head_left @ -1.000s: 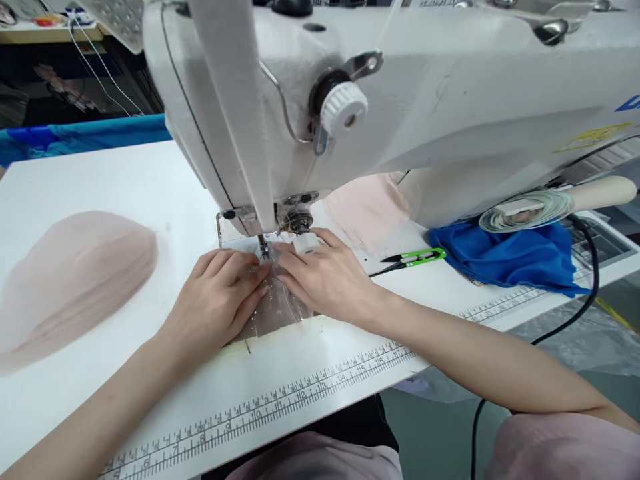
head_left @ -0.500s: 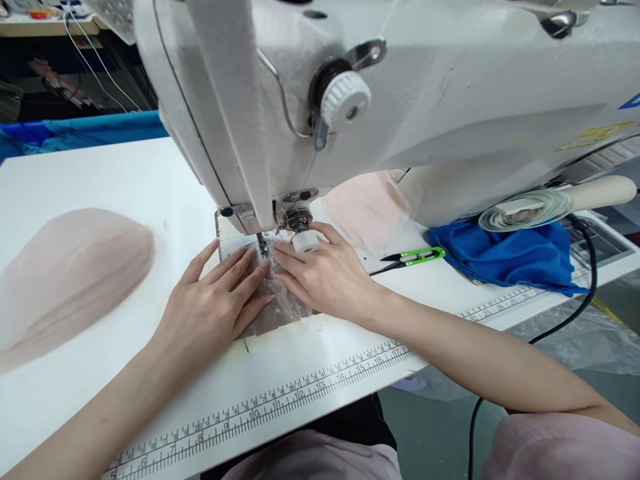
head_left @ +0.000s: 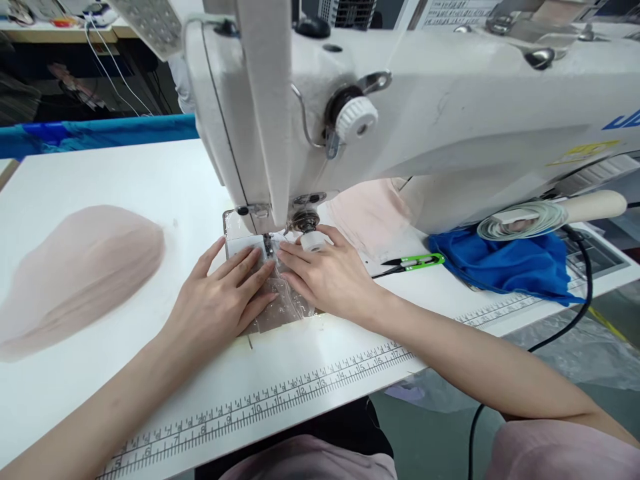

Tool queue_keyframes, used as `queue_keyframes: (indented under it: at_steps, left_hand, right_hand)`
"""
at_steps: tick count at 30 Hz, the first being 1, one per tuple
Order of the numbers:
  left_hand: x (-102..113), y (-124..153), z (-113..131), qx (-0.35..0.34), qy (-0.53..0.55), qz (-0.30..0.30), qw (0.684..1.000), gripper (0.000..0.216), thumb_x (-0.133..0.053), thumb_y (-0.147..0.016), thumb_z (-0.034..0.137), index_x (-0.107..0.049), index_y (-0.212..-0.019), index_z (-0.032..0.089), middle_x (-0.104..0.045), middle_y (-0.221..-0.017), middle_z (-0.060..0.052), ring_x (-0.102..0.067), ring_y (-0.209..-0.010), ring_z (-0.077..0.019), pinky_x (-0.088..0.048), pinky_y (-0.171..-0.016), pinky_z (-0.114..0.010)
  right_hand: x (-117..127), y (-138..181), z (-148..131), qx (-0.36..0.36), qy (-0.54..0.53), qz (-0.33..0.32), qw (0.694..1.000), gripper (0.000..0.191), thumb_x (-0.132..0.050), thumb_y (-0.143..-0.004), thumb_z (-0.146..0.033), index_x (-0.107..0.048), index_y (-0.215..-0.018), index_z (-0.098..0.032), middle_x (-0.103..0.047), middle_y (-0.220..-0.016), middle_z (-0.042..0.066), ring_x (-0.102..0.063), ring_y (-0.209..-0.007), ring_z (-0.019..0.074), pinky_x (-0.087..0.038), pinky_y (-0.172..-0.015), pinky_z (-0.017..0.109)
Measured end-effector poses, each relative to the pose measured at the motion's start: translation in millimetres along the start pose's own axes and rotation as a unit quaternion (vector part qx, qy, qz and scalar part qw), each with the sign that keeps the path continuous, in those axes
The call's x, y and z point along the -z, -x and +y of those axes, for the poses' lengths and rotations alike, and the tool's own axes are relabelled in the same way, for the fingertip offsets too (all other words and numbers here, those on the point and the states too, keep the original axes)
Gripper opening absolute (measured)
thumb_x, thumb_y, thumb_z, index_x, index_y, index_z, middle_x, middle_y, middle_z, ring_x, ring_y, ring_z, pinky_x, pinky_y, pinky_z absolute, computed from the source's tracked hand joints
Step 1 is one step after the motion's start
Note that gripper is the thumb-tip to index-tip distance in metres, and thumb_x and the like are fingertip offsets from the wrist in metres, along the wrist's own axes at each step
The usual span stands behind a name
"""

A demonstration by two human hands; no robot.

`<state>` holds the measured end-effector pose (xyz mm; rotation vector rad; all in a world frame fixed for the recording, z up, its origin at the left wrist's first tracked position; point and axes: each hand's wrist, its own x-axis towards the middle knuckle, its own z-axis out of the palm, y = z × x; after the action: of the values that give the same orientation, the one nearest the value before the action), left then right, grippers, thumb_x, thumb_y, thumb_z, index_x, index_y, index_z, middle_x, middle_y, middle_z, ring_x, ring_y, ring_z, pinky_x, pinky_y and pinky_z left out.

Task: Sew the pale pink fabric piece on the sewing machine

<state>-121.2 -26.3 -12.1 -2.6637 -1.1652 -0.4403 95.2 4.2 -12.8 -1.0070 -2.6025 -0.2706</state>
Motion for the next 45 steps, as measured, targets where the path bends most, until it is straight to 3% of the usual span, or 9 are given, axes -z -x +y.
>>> queue_keyframes:
  at_steps: [17,23,26,30,32,34,36,39,45]
  left_hand:
    - [-1,2,-1,-0.001,-0.004,0.014,1.000,0.042,-0.051,-0.097,0.036,-0.055,-0.134,0.015,-0.061,-0.133,-0.017,-0.058,-0.126,-0.0300,-0.033,-0.113,-0.059]
    - [12,4,5,-0.140,0.017,0.049,0.989,0.033,-0.060,-0.091,0.037,-0.065,-0.112,0.013,-0.073,-0.112,-0.012,-0.069,-0.103,-0.0269,-0.052,-0.098,-0.045]
    - [13,4,6,-0.155,-0.002,0.058,0.986,0.016,-0.054,-0.094,0.019,-0.065,-0.104,0.014,-0.075,-0.105,-0.010,-0.070,-0.097,-0.0236,-0.057,-0.086,-0.037]
    - [11,5,5,-0.062,0.080,0.053,0.993,0.018,-0.047,-0.095,0.012,-0.061,-0.106,0.015,-0.074,-0.103,-0.007,-0.070,-0.092,-0.0190,-0.057,-0.074,-0.031]
    - [10,6,5,-0.030,0.105,0.055,0.992,0.017,-0.046,-0.095,0.011,-0.061,-0.103,0.014,-0.074,-0.100,-0.008,-0.070,-0.088,-0.0176,-0.057,-0.072,-0.030]
    - [10,5,6,-0.034,0.097,0.057,0.993,0.014,-0.050,-0.094,0.014,-0.061,-0.103,0.013,-0.074,-0.102,-0.010,-0.070,-0.089,-0.0196,-0.057,-0.075,-0.032]
    - [9,5,7,-0.049,0.063,0.054,0.995,0.021,-0.055,-0.092,0.019,-0.061,-0.111,0.011,-0.072,-0.113,-0.014,-0.069,-0.095,-0.0238,-0.057,-0.077,-0.036]
    - [9,3,7,-0.070,0.002,0.057,0.996,0.036,-0.054,-0.092,0.020,-0.057,-0.126,0.007,-0.068,-0.124,-0.016,-0.067,-0.106,-0.0284,-0.056,-0.082,-0.040]
    - [7,5,3,-0.115,-0.057,0.034,0.991,0.036,-0.041,-0.094,0.012,-0.060,-0.123,0.005,-0.068,-0.122,-0.015,-0.068,-0.110,-0.0274,-0.055,-0.093,-0.043]
  right_hand:
    - [-2,1,1,0.024,-0.015,0.044,0.999,0.027,-0.047,-0.099,-0.025,-0.069,-0.110,-0.015,-0.075,-0.111,0.006,-0.063,-0.101,0.0210,-0.034,-0.107,0.046]
    - [-1,5,3,0.098,-0.049,0.101,0.989,0.022,-0.050,-0.096,-0.016,-0.071,-0.087,-0.017,-0.076,-0.099,0.001,-0.065,-0.087,0.0151,-0.037,-0.103,0.039]
    - [2,6,7,0.109,-0.080,0.085,0.987,0.027,-0.050,-0.098,-0.029,-0.069,-0.082,-0.018,-0.075,-0.089,0.000,-0.065,-0.079,0.0142,-0.039,-0.097,0.037]
    - [5,6,12,0.123,-0.142,0.074,0.979,0.054,-0.051,-0.089,-0.065,-0.070,-0.090,-0.014,-0.074,-0.091,0.005,-0.064,-0.078,0.0181,-0.040,-0.093,0.041]
    - [4,6,13,0.126,-0.129,0.069,0.981,0.042,-0.054,-0.091,-0.053,-0.070,-0.094,-0.014,-0.074,-0.093,0.006,-0.064,-0.080,0.0182,-0.040,-0.092,0.040]
    - [3,6,12,0.133,-0.091,0.078,0.984,0.018,-0.054,-0.094,-0.026,-0.070,-0.092,-0.016,-0.075,-0.095,0.002,-0.065,-0.083,0.0162,-0.041,-0.093,0.038]
    - [2,6,11,0.144,-0.059,0.099,0.983,0.024,-0.050,-0.092,-0.009,-0.070,-0.086,-0.020,-0.076,-0.097,-0.002,-0.066,-0.089,0.0143,-0.041,-0.095,0.035]
    - [2,7,8,0.158,-0.045,0.122,0.979,0.029,-0.049,-0.093,-0.007,-0.070,-0.079,-0.021,-0.077,-0.091,-0.004,-0.067,-0.089,0.0132,-0.043,-0.097,0.034]
    - [2,7,7,0.166,-0.066,0.130,0.975,0.029,-0.050,-0.092,-0.007,-0.072,-0.078,-0.020,-0.077,-0.083,-0.004,-0.068,-0.082,0.0115,-0.045,-0.099,0.033]
